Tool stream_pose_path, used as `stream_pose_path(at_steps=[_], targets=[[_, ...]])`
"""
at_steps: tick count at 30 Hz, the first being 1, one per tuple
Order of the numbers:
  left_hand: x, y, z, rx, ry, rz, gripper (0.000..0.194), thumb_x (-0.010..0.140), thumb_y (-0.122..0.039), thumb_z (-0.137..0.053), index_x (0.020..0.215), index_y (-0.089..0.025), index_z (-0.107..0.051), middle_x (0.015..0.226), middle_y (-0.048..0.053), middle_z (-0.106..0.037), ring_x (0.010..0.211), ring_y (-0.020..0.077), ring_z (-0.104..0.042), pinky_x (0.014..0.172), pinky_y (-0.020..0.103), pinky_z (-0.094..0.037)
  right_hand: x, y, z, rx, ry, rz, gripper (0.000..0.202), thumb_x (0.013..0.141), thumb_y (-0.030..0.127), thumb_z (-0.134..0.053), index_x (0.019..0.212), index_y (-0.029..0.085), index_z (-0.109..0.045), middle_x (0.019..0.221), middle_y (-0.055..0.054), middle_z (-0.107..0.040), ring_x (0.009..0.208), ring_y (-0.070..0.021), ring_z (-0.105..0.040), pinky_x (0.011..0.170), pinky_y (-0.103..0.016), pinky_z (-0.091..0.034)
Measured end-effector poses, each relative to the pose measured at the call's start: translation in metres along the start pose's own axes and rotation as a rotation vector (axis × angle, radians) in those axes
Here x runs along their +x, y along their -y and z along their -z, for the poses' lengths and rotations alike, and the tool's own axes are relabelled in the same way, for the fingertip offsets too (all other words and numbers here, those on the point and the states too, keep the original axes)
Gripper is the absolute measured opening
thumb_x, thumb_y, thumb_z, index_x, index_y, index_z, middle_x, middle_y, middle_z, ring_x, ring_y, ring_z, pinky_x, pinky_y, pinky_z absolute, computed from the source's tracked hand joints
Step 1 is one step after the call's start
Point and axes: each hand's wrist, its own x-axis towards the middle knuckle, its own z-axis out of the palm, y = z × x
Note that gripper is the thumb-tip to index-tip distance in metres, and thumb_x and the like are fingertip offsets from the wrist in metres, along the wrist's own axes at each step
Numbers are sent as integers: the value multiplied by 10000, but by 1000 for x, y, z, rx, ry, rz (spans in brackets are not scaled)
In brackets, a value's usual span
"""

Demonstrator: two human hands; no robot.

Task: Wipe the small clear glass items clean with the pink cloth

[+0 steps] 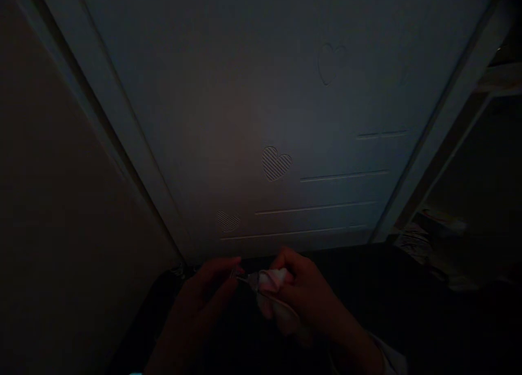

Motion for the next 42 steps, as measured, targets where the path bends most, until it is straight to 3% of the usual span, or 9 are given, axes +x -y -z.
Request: stream_pose_path(at_steps=[5,10,15,20,27,31,39,42], targets=[[0,0,-1,6,-2,15,210,818,-387,-686,981,-281,-765,931,16,-804,884,229,-737,781,303,-568,-1,2,1,-45,-8,77,269,770,438,-688,712,218,-545,525,60,-542,430,-91,-464,402,-188,-342],[3,-3,-3,6,-22,23,197,789,-397,-688,928,-268,-743,841,6,-791,811,222,-726,734,296,-550,2,-2,2,-138,-51,194,190,764,378,-709,764,189,-694,591,28,-585,509,-113,-492,459,-211,-370],[6,-10,-5,-31,15,35,178,800,-408,-664,828,-238,-711,719,-7,-718,685,192,-659,635,274,-502,3,-2,5,-158,8,382,151,823,205,-641,874,218,-782,870,-59,-781,785,-199,-708,711,-301,-526],[5,-13,-5,-69,46,42,188,841,-404,-637,807,-230,-700,630,-48,-600,596,148,-549,570,240,-431,2,1,7,-121,102,516,296,832,89,-590,953,251,-806,1048,-66,-801,978,-213,-737,884,-340,-551],[6,-12,-8,-121,40,55,157,841,-388,-647,873,-245,-705,803,-20,-728,778,172,-660,715,246,-491,2,3,7,-231,128,475,397,887,99,-492,1106,247,-788,1129,-58,-796,1032,-202,-741,934,-333,-548],[6,-6,-7,-107,18,63,169,824,-386,-663,915,-254,-715,843,-20,-750,823,185,-683,748,253,-508,1,3,6,-300,112,465,411,886,151,-458,1120,229,-788,1041,-64,-814,950,-207,-754,853,-323,-559],[4,0,-1,-117,47,39,139,828,-343,-694,945,-288,-741,851,-39,-744,802,162,-678,717,222,-511,2,5,3,-138,69,86,272,745,181,-631,958,180,-800,833,-43,-775,728,-184,-675,629,-258,-506],[2,2,0,-136,64,15,124,815,-328,-713,930,-301,-752,841,-44,-745,791,158,-682,721,217,-517,5,0,4,-22,104,38,220,730,242,-689,918,182,-785,794,-27,-735,718,-181,-641,630,-268,-492]])
